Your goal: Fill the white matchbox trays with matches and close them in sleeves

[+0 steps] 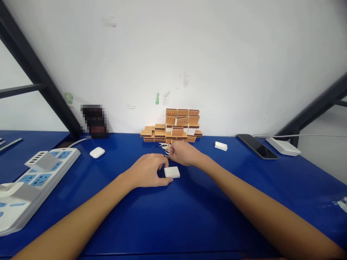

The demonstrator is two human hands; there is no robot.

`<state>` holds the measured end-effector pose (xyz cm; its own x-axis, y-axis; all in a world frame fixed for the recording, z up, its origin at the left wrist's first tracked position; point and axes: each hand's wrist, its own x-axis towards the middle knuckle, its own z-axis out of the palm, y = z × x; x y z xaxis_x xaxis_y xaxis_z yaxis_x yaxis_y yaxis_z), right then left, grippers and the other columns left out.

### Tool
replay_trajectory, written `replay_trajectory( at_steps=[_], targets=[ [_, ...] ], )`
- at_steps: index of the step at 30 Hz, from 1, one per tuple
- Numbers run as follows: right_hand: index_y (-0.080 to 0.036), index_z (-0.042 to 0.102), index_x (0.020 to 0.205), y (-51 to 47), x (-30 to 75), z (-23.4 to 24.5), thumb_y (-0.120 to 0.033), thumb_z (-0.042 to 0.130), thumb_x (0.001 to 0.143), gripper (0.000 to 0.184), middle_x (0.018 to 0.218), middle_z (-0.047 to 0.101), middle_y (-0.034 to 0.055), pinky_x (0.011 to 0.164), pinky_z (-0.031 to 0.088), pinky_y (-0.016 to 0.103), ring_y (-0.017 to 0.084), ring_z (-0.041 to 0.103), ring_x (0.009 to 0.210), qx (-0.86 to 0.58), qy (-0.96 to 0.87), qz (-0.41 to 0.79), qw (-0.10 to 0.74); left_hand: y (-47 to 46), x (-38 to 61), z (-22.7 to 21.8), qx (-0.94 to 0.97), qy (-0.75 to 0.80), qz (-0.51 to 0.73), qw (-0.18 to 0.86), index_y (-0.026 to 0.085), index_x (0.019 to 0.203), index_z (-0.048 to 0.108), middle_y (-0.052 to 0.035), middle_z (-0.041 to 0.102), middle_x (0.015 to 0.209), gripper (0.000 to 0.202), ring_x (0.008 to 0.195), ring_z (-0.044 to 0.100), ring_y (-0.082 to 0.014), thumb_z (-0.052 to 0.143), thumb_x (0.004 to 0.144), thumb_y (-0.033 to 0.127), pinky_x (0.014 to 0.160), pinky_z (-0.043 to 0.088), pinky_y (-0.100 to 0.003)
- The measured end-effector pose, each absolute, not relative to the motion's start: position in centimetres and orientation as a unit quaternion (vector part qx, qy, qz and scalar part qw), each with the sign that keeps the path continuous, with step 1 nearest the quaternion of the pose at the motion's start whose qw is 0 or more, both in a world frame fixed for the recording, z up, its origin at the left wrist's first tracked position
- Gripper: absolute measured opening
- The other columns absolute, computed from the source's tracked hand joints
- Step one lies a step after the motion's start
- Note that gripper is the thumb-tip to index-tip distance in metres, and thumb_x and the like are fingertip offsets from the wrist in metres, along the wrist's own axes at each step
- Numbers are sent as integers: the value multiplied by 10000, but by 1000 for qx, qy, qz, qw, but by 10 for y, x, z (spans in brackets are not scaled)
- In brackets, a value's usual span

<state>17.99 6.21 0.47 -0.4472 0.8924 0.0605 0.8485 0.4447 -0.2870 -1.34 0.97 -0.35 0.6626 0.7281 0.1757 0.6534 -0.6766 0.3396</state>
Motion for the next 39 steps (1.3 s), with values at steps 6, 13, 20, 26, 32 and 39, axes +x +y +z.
replay_trajectory(
  at_steps=[6, 13, 20, 26, 32, 39],
  targets=[
    [-218, 707, 817, 65, 209, 3, -255, 784, 802, 87, 778, 700, 10, 578, 381, 262, 155, 607, 669, -524, -837, 95, 124, 10, -15, -5, 907, 376, 157, 104, 223, 851, 658, 11, 647, 777, 339, 679, 584, -174, 777, 759, 527, 582, 360, -309],
    [-215, 683, 860, 71, 211, -11, -370, 814, 804, 211, 841, 694, 25, 610, 381, 274, 179, 614, 729, -520, -838, 93, 139, 9, -14, -3, 909, 377, 148, 101, 220, 868, 663, 7, 653, 780, 341, 691, 601, -179, 779, 759, 521, 597, 382, -312],
    [-199, 678, 954, 70, 211, -11, -320, 788, 854, 191, 989, 695, 54, 719, 429, 271, 189, 633, 862, -475, -859, 102, 162, 9, -14, -2, 911, 374, 144, 96, 219, 882, 660, 3, 661, 807, 338, 686, 600, -177, 770, 774, 521, 587, 381, -319],
    [-189, 692, 911, 71, 204, -14, -287, 753, 895, 116, 989, 676, 69, 737, 422, 285, 198, 621, 861, -468, -861, 104, 169, 9, -14, -2, 911, 373, 144, 100, 225, 882, 667, 4, 657, 790, 327, 701, 608, -185, 767, 777, 518, 604, 391, -319],
    [-196, 696, 836, 72, 215, -10, -248, 769, 888, 104, 878, 688, 42, 681, 406, 276, 194, 619, 804, -461, -867, 131, 138, 9, -15, -2, 910, 379, 137, 102, 225, 891, 670, 5, 657, 799, 338, 690, 594, -182, 771, 773, 526, 593, 371, -311],
    [-205, 700, 973, 68, 234, -1, -284, 772, 873, 147, 939, 688, 32, 673, 411, 265, 177, 598, 794, -450, -870, 163, 117, 10, -15, -2, 911, 376, 138, 100, 226, 909, 680, 6, 648, 777, 341, 692, 596, -184, 765, 780, 530, 611, 386, -310]
  ],
)
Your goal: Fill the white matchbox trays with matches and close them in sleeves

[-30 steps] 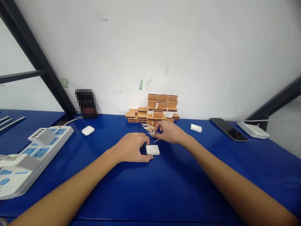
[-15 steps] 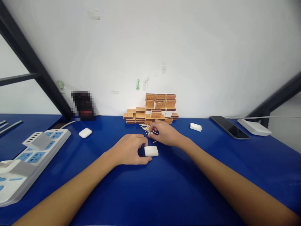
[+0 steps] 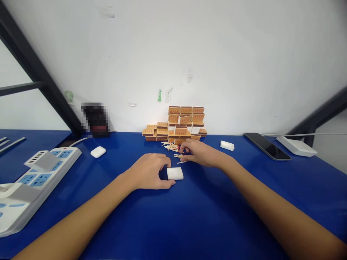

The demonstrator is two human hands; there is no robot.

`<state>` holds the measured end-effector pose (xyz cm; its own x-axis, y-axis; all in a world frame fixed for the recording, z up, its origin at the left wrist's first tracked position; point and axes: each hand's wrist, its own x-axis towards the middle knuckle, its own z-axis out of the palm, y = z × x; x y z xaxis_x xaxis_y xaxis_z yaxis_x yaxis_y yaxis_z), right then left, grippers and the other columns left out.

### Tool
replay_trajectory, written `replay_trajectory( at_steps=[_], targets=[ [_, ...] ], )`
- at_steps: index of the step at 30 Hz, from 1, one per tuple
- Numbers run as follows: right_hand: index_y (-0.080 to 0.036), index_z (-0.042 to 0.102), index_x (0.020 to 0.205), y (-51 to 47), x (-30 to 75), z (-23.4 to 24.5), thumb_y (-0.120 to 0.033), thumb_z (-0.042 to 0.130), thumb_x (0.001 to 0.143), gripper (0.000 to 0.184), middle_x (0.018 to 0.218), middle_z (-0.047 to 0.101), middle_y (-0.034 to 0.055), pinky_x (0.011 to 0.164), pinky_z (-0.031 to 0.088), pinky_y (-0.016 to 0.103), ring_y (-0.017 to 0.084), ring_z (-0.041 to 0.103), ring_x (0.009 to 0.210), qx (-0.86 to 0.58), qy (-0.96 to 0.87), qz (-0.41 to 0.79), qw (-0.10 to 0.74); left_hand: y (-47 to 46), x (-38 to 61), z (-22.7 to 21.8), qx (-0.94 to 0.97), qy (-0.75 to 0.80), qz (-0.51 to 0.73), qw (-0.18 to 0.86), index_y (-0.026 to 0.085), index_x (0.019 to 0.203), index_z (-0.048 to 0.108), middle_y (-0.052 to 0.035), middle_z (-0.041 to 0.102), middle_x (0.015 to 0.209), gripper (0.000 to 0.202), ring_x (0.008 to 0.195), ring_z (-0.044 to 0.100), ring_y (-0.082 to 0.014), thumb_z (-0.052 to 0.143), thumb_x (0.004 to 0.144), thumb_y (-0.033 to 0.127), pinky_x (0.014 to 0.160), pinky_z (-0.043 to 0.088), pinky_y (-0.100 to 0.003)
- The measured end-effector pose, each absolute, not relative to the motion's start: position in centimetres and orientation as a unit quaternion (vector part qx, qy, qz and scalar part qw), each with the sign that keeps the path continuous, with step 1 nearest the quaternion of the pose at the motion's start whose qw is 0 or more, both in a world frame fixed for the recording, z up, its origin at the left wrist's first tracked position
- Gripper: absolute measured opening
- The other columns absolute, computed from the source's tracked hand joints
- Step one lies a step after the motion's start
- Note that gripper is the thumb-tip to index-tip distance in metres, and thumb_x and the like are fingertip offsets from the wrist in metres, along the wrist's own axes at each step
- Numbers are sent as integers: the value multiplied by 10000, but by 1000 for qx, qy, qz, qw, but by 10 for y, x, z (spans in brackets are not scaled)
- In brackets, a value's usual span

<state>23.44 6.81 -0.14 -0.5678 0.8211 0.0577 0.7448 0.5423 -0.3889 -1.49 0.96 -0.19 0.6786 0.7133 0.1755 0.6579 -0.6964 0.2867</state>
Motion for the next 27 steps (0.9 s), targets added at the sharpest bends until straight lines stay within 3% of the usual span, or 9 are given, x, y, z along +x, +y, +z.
replay_trajectory(
  at_steps=[3, 13, 21, 27],
  targets=[
    [-205, 700, 1015, 69, 237, 0, -314, 770, 875, 190, 966, 690, 39, 681, 410, 271, 179, 595, 801, -448, -871, 165, 118, 10, -16, -2, 910, 379, 137, 101, 228, 923, 686, 4, 656, 792, 342, 694, 597, -184, 767, 780, 528, 605, 382, -308],
    [-181, 706, 875, 67, 230, 0, -296, 646, 963, 157, 856, 708, 57, 639, 388, 282, 187, 604, 750, -470, -863, 179, 56, 10, -15, 1, 910, 376, 132, 110, 216, 916, 678, 11, 638, 789, 335, 691, 578, -173, 743, 789, 519, 611, 375, -301],
    [-159, 624, 934, 56, 227, 5, -254, 522, 1029, 169, 996, 680, 135, 726, 437, 302, 215, 621, 822, -483, -862, 155, 17, 12, -16, -2, 904, 383, 148, 115, 211, 897, 676, 13, 645, 795, 295, 681, 575, -163, 737, 796, 482, 610, 370, -296],
    [-165, 601, 966, 49, 231, 19, -280, 490, 1047, 180, 1040, 662, 126, 745, 444, 309, 215, 618, 857, -482, -860, 165, 33, 11, -15, -8, 904, 369, 177, 124, 223, 1059, 703, 6, 653, 856, 358, 752, 609, -174, 749, 794, 458, 652, 407, -295]
  ],
)
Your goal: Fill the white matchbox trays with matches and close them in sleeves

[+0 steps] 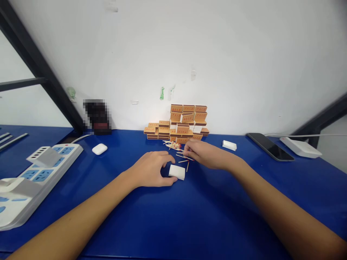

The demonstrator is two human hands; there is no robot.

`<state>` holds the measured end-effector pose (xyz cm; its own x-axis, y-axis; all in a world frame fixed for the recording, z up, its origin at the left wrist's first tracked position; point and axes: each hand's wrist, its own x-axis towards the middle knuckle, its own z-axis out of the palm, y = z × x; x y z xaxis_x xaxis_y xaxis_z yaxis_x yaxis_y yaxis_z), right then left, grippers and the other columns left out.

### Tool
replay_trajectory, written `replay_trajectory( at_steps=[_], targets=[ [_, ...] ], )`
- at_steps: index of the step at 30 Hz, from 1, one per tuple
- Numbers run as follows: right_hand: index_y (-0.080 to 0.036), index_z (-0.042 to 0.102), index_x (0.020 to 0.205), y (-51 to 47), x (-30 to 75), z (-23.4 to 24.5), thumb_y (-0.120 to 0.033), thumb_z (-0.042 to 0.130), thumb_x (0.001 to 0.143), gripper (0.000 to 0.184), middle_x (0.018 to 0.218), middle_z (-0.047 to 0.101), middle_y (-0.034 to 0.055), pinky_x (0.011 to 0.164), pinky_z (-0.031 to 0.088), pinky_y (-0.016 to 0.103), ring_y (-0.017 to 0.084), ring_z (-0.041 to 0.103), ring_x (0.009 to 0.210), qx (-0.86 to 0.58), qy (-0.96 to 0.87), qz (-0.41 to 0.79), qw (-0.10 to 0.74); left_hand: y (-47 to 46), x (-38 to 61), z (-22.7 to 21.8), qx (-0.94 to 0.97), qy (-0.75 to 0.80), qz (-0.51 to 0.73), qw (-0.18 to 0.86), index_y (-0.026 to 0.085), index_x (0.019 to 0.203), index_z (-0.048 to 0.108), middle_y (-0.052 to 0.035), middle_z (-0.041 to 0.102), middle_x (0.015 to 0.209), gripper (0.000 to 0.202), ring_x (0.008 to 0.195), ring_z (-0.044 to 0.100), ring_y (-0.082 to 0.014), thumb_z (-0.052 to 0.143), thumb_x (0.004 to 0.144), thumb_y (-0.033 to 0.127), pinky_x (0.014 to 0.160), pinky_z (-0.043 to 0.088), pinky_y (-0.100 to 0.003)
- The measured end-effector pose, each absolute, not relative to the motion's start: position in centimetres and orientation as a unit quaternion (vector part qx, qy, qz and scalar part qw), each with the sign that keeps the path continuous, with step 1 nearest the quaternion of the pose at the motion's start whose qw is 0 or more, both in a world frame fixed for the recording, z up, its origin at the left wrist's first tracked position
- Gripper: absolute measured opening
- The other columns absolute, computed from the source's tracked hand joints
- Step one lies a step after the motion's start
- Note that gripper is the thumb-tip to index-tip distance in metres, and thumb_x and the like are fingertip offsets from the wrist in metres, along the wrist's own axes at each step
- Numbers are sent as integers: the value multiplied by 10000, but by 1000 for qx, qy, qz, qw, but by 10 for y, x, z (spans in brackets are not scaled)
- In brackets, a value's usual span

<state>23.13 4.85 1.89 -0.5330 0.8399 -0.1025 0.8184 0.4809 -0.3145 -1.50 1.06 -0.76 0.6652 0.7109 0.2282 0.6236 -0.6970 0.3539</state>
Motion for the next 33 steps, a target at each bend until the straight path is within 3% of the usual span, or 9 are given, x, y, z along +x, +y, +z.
replay_trajectory(
  at_steps=[5, 12, 15, 19, 27, 33],
  targets=[
    [-191, 610, 963, 23, 227, 35, -333, 468, 1078, 231, 999, 668, 66, 711, 437, 292, 191, 612, 826, -440, -877, 189, 37, 12, -14, -10, 905, 364, 182, 128, 210, 930, 698, 10, 615, 795, 270, 733, 586, -166, 751, 807, 444, 630, 395, -290],
    [-141, 668, 1007, -5, 197, 29, -196, 562, 1038, 124, 1085, 677, 121, 724, 437, 320, 220, 659, 860, -432, -896, 91, -46, 12, -12, -12, 901, 372, 179, 134, 194, 894, 671, 3, 629, 824, 287, 731, 577, -165, 755, 818, 458, 630, 397, -294],
    [-150, 676, 986, -3, 195, 28, -209, 566, 1041, 136, 1085, 668, 110, 754, 453, 308, 216, 661, 908, -414, -902, 123, -22, 12, -12, -12, 901, 369, 182, 135, 191, 840, 643, 3, 633, 812, 285, 720, 573, -162, 746, 827, 456, 623, 388, -293],
    [-191, 691, 995, 6, 210, 26, -270, 603, 1029, 123, 1051, 663, 64, 706, 434, 289, 177, 631, 835, -413, -896, 159, 43, 13, -14, -12, 901, 368, 185, 137, 205, 913, 681, 13, 630, 807, 293, 719, 577, -158, 757, 824, 474, 627, 386, -289],
    [-204, 712, 905, 5, 215, 15, -229, 632, 983, 115, 903, 660, 22, 683, 396, 277, 151, 577, 773, -405, -888, 184, 115, 12, -13, -12, 903, 366, 184, 130, 205, 896, 669, 16, 632, 819, 292, 719, 579, -153, 749, 834, 479, 624, 387, -288],
    [-187, 628, 821, 6, 206, 9, -251, 599, 1007, 198, 880, 619, 14, 690, 399, 278, 137, 550, 753, -366, -895, 233, 108, 11, -11, -12, 905, 363, 188, 119, 192, 835, 634, 10, 627, 798, 273, 694, 570, -150, 742, 828, 443, 611, 384, -286]
  ],
)
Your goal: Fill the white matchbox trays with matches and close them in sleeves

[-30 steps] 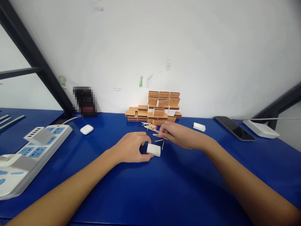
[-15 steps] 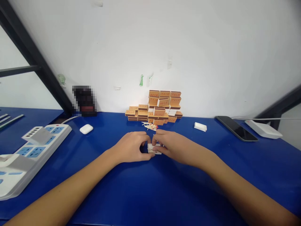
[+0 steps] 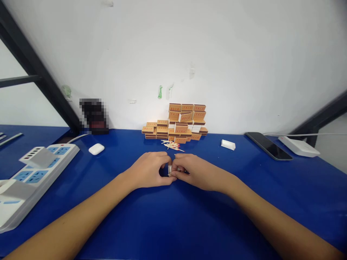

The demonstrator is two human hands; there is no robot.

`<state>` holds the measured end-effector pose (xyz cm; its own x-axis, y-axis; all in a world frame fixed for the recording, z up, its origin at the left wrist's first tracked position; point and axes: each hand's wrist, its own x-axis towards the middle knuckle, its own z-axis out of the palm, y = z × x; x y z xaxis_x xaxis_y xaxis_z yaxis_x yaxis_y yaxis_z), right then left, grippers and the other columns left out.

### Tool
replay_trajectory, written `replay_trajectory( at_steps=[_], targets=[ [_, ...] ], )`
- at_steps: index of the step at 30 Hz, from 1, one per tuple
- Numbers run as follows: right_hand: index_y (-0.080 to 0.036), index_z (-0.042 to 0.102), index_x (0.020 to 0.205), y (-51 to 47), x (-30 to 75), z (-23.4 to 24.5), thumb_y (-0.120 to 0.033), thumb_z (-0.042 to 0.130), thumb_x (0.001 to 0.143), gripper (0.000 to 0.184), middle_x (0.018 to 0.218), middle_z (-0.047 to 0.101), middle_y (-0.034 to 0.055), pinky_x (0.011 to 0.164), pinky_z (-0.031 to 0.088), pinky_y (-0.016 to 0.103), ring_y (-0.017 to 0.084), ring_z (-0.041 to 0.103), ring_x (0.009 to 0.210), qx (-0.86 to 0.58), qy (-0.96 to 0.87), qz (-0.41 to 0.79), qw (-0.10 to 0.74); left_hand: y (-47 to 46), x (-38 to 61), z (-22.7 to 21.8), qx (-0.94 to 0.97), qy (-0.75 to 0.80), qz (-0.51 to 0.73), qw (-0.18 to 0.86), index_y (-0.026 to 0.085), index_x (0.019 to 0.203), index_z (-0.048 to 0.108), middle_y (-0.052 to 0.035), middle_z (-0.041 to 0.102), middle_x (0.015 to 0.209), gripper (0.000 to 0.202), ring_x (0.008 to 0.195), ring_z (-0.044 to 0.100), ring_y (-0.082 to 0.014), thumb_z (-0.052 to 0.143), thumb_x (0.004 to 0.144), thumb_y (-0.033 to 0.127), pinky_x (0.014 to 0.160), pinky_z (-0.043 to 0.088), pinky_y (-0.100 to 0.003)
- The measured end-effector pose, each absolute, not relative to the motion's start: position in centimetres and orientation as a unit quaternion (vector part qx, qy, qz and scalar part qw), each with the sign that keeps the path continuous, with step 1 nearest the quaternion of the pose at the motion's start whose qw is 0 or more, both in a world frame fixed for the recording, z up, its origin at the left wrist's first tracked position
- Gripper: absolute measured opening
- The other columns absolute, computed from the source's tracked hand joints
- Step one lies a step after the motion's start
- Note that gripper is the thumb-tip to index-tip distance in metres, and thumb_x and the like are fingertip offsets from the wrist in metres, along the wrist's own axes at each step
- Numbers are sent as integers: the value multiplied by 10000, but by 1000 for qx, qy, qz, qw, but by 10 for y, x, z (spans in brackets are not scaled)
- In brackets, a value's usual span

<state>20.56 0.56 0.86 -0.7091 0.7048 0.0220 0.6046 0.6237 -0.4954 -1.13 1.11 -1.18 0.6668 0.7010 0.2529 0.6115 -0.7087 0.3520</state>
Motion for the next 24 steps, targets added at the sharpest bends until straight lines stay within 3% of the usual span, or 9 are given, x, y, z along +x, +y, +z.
replay_trajectory(
  at_steps=[9, 15, 20, 24],
  targets=[
    [-195, 643, 868, 6, 214, 6, -261, 530, 1052, 226, 948, 628, 25, 777, 439, 295, 152, 578, 831, -329, -899, 269, 102, 11, -11, -11, 907, 361, 181, 118, 189, 807, 611, 10, 614, 784, 305, 687, 555, -146, 744, 827, 463, 610, 373, -281],
    [-200, 630, 893, 8, 214, 5, -298, 538, 1053, 209, 933, 626, 15, 757, 431, 286, 153, 568, 835, -323, -895, 289, 105, 11, -10, -10, 906, 359, 187, 125, 192, 755, 557, 22, 586, 765, 334, 662, 530, -133, 750, 810, 460, 592, 356, -278],
    [-194, 627, 924, 7, 213, 4, -291, 518, 1058, 198, 963, 643, 35, 773, 448, 309, 168, 587, 843, -356, -896, 252, 81, 11, -11, -10, 907, 361, 182, 118, 188, 772, 587, 15, 592, 772, 338, 668, 533, -139, 745, 821, 483, 599, 361, -285],
    [-196, 656, 1016, -9, 228, 19, -300, 503, 1066, 192, 1050, 673, 80, 752, 488, 333, 192, 626, 844, -412, -893, 170, 67, 11, -11, -9, 910, 355, 175, 125, 188, 887, 680, 2, 625, 812, 324, 696, 565, -152, 745, 829, 501, 619, 384, -287]
  ],
)
